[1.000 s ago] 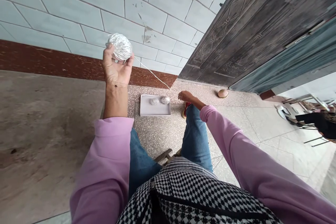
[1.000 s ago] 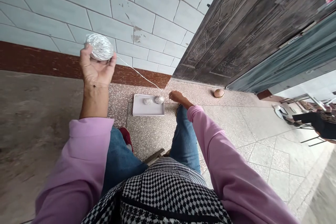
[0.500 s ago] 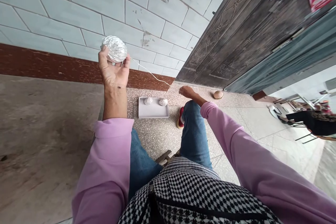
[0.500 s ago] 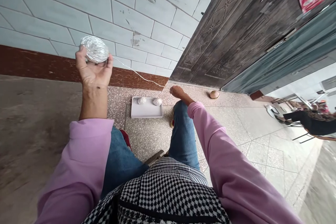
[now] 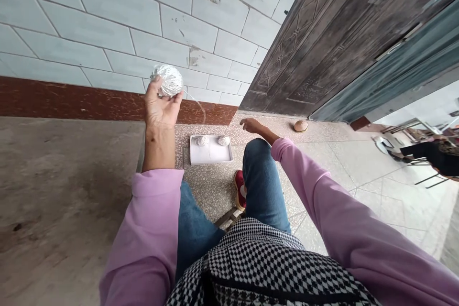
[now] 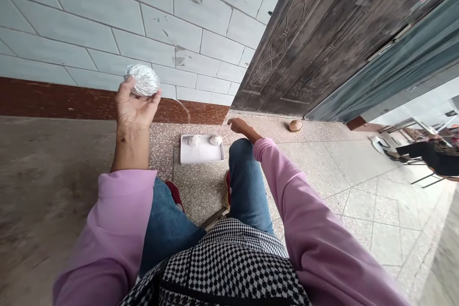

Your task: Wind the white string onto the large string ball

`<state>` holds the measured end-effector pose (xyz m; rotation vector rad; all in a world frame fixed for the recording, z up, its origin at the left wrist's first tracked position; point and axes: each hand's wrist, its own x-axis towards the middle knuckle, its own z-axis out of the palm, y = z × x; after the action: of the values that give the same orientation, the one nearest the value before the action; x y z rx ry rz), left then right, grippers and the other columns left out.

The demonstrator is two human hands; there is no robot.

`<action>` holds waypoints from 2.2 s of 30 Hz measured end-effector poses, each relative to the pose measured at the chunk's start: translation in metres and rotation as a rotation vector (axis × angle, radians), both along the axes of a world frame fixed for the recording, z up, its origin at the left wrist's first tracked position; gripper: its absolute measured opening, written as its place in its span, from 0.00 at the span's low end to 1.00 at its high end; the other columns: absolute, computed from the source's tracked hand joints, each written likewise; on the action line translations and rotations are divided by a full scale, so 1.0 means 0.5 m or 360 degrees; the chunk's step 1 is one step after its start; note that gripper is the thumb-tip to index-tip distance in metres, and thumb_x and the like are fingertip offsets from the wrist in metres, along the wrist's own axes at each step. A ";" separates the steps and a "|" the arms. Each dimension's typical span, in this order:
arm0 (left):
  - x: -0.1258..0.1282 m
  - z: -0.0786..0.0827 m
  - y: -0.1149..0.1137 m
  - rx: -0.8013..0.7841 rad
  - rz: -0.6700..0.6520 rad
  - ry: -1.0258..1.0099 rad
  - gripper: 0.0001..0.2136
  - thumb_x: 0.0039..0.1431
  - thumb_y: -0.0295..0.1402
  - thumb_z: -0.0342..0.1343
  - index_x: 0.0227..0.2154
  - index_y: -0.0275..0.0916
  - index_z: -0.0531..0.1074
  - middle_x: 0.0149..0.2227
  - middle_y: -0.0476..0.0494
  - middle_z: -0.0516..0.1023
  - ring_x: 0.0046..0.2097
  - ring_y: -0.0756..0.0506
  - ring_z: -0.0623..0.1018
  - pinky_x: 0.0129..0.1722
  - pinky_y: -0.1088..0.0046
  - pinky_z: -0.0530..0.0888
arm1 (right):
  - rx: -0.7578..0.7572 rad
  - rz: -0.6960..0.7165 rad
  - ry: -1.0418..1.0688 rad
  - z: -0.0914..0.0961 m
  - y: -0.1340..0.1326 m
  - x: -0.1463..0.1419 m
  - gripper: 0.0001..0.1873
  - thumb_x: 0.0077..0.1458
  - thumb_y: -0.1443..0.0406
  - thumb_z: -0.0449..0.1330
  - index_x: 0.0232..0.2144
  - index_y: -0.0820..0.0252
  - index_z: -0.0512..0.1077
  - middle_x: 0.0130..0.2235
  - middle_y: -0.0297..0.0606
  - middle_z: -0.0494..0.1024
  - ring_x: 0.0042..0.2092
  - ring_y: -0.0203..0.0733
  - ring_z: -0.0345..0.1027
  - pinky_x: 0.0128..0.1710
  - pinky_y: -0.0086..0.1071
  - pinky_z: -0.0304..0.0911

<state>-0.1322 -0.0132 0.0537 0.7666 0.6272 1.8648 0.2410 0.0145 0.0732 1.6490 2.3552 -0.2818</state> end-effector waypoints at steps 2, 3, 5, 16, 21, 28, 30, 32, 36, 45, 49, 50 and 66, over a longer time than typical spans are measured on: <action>0.019 0.006 -0.001 -0.0119 0.0038 -0.0093 0.32 0.44 0.57 0.90 0.47 0.54 0.82 0.66 0.39 0.89 0.84 0.23 0.73 0.72 0.37 0.86 | 0.0003 -0.0090 0.0210 0.001 0.011 -0.022 0.27 0.79 0.79 0.60 0.71 0.79 0.89 0.60 0.65 0.96 0.59 0.57 0.94 0.65 0.40 0.83; 0.031 0.009 -0.001 -0.0164 0.0063 -0.0132 0.31 0.45 0.54 0.89 0.47 0.53 0.82 0.67 0.39 0.89 0.83 0.23 0.74 0.71 0.39 0.87 | 0.0006 -0.0117 0.0331 0.002 0.018 -0.038 0.28 0.80 0.79 0.59 0.73 0.79 0.88 0.61 0.65 0.96 0.60 0.56 0.94 0.65 0.40 0.84; 0.055 0.014 -0.001 -0.0191 0.0082 -0.0150 0.29 0.46 0.51 0.89 0.45 0.52 0.81 0.67 0.37 0.89 0.81 0.24 0.77 0.70 0.42 0.89 | 0.0004 -0.0120 0.0582 0.002 0.032 -0.078 0.27 0.81 0.77 0.60 0.74 0.77 0.87 0.65 0.64 0.95 0.62 0.55 0.93 0.65 0.39 0.86; 0.127 -0.011 0.022 -0.0196 -0.0081 0.0178 0.35 0.42 0.50 0.95 0.46 0.49 0.80 0.57 0.38 0.91 0.69 0.25 0.87 0.64 0.45 0.90 | -0.0557 -0.0124 0.2269 -0.068 0.051 -0.283 0.20 0.79 0.55 0.82 0.43 0.58 0.78 0.35 0.34 0.85 0.39 0.43 0.82 0.46 0.31 0.81; 0.099 -0.039 0.049 -0.0318 -0.0036 0.0334 0.37 0.43 0.52 0.96 0.48 0.50 0.79 0.55 0.41 0.91 0.65 0.27 0.90 0.60 0.48 0.91 | -0.0447 0.0052 0.2017 -0.090 0.032 -0.270 0.19 0.89 0.64 0.68 0.38 0.58 0.76 0.28 0.27 0.77 0.29 0.36 0.69 0.36 0.26 0.65; 0.074 -0.082 0.081 -0.0528 0.0240 0.0570 0.35 0.45 0.39 0.95 0.51 0.45 0.79 0.51 0.47 0.91 0.62 0.33 0.91 0.53 0.61 0.87 | -0.0487 0.0281 0.2006 -0.043 0.037 -0.212 0.15 0.90 0.61 0.69 0.44 0.58 0.82 0.32 0.29 0.78 0.33 0.38 0.69 0.38 0.30 0.66; 0.079 -0.085 0.075 -0.0567 0.0274 0.0716 0.35 0.43 0.37 0.95 0.50 0.46 0.80 0.47 0.49 0.91 0.57 0.34 0.91 0.51 0.63 0.87 | -0.0337 0.0287 0.2043 -0.026 0.054 -0.198 0.18 0.90 0.56 0.70 0.42 0.57 0.81 0.32 0.31 0.76 0.36 0.41 0.69 0.40 0.32 0.66; 0.089 -0.080 0.060 -0.0592 0.0199 0.0811 0.36 0.39 0.37 0.95 0.49 0.46 0.82 0.45 0.48 0.91 0.52 0.35 0.91 0.48 0.63 0.87 | -0.0205 0.0263 0.2108 -0.021 0.071 -0.185 0.21 0.89 0.53 0.69 0.41 0.57 0.80 0.33 0.31 0.74 0.39 0.42 0.69 0.43 0.33 0.67; 0.115 -0.058 0.019 -0.0606 -0.0216 0.0842 0.33 0.39 0.39 0.95 0.48 0.43 0.87 0.46 0.42 0.92 0.46 0.35 0.91 0.44 0.63 0.89 | -0.0181 0.0130 0.2181 -0.044 0.089 -0.161 0.22 0.89 0.54 0.67 0.39 0.56 0.76 0.34 0.32 0.73 0.39 0.42 0.67 0.43 0.33 0.65; 0.152 -0.025 -0.025 -0.0572 -0.0597 0.0577 0.32 0.46 0.50 0.91 0.53 0.46 0.91 0.55 0.31 0.93 0.55 0.27 0.93 0.51 0.52 0.94 | -0.0396 0.0059 0.2413 -0.090 0.100 -0.144 0.25 0.88 0.52 0.71 0.37 0.56 0.73 0.31 0.27 0.69 0.34 0.36 0.61 0.37 0.30 0.62; 0.167 0.000 -0.027 -0.0507 -0.0571 0.0502 0.30 0.49 0.50 0.88 0.54 0.46 0.92 0.56 0.31 0.93 0.59 0.24 0.92 0.58 0.47 0.94 | -0.0391 0.0116 0.2298 -0.084 0.095 -0.152 0.19 0.89 0.60 0.67 0.39 0.57 0.75 0.31 0.29 0.73 0.34 0.37 0.65 0.38 0.30 0.63; 0.170 0.005 -0.026 -0.0490 -0.0541 0.0488 0.28 0.49 0.49 0.88 0.52 0.46 0.92 0.55 0.32 0.93 0.58 0.25 0.92 0.59 0.47 0.94 | -0.0348 0.0144 0.2218 -0.080 0.090 -0.152 0.19 0.88 0.63 0.65 0.37 0.57 0.74 0.31 0.30 0.74 0.34 0.38 0.67 0.40 0.30 0.64; 0.115 -0.065 -0.027 -0.0628 0.0036 0.1313 0.39 0.34 0.44 0.91 0.51 0.44 0.81 0.49 0.42 0.89 0.53 0.32 0.88 0.54 0.58 0.84 | -0.0884 0.0500 0.2300 -0.101 0.030 -0.126 0.19 0.93 0.56 0.68 0.46 0.62 0.80 0.31 0.25 0.75 0.28 0.30 0.62 0.31 0.24 0.60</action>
<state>-0.0749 -0.0268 0.0213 1.2524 1.4680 1.3208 0.1781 0.0294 0.0226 0.7358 2.7359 -2.3995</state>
